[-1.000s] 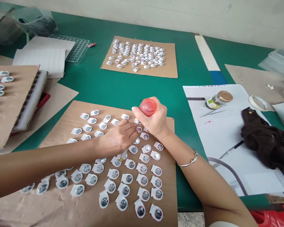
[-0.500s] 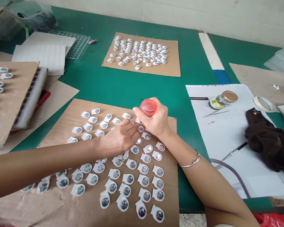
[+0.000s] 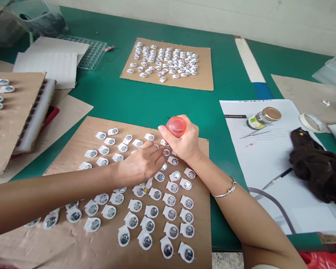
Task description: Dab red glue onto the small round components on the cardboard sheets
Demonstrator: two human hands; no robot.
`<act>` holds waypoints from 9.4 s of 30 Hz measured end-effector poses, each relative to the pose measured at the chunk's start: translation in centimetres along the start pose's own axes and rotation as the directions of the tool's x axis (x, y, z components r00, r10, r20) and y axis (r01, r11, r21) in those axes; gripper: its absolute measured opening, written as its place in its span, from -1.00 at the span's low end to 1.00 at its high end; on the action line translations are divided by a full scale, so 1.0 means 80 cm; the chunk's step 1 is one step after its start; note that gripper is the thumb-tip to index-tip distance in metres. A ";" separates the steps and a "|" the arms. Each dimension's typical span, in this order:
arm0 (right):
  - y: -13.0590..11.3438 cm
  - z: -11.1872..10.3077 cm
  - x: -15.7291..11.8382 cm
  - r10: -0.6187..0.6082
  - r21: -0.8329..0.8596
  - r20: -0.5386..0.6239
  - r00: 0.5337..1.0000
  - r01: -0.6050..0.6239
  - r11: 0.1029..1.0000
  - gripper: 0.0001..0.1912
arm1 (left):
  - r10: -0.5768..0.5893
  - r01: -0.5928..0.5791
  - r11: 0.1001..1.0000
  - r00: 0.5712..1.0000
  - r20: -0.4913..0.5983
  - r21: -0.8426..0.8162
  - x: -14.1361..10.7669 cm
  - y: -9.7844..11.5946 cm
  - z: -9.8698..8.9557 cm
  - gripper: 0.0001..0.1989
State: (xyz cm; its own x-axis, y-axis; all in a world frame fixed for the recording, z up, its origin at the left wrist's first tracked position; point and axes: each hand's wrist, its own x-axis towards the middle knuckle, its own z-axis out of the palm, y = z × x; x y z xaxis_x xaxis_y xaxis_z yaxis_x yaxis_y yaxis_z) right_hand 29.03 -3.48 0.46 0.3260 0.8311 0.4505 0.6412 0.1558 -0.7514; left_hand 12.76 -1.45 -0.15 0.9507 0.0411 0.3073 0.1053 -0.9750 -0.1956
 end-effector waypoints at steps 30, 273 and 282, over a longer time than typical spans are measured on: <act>0.010 0.000 0.006 -0.077 -0.050 -0.087 0.993 0.073 0.996 -0.69 | -0.034 0.031 0.996 0.999 -0.038 -0.085 0.001 -0.004 0.000 -0.75; 0.013 -0.021 -0.052 -0.175 -0.014 -0.127 0.976 0.175 0.984 -0.77 | -0.357 0.365 0.610 0.919 0.167 -0.704 -0.001 -0.021 -0.035 -0.86; 0.009 -0.023 -0.053 -0.194 -0.034 -0.105 0.975 0.192 0.981 -0.77 | -0.353 0.346 0.604 0.924 0.148 -0.718 -0.003 -0.022 -0.030 -0.87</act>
State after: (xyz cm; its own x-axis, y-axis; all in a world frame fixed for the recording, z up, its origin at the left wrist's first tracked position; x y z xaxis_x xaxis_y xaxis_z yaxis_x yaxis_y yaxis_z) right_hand 29.39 -7.91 -1.07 0.2667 0.7241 0.6361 0.7151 0.2938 -0.6343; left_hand 11.62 -0.27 2.37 0.8844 0.4141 0.2152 0.1827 -0.7315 0.6569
